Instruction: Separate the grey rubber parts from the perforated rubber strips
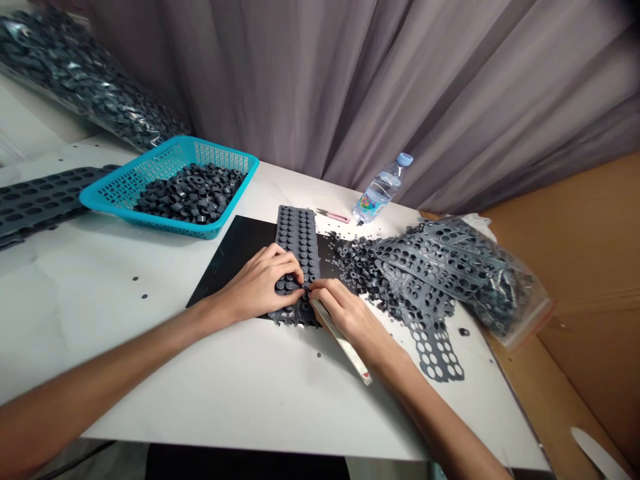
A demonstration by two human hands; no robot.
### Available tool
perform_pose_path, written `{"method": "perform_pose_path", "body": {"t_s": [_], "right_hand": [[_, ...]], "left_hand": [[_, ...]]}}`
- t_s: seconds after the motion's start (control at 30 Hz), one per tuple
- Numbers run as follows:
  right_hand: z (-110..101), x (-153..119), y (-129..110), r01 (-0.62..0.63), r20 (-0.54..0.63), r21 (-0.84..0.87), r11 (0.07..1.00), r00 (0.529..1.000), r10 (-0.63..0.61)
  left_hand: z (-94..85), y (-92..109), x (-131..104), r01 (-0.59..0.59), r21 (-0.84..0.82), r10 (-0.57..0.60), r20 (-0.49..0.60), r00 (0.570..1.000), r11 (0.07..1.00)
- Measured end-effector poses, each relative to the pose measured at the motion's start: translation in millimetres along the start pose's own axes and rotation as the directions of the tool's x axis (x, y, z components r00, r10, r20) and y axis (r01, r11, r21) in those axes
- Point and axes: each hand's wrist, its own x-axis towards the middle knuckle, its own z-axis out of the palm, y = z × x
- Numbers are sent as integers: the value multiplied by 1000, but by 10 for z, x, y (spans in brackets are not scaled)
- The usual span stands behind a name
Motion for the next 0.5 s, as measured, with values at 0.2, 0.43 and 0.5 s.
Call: {"method": "perform_pose_path", "body": {"t_s": [0.2, 0.43, 0.5], "right_hand": [[30, 19, -1, 63, 14, -93, 994, 998, -62], [313, 27, 1, -9, -180, -162, 987, 983, -20], [348, 19, -12, -32, -224, -158, 987, 975, -4]], "left_hand": [[7, -4, 6, 11, -4, -11, 6, 1000, 1000], [27, -31, 4, 36, -11, -36, 5, 999, 999], [38, -42, 5, 41, -12, -41, 7, 999, 999]]}}
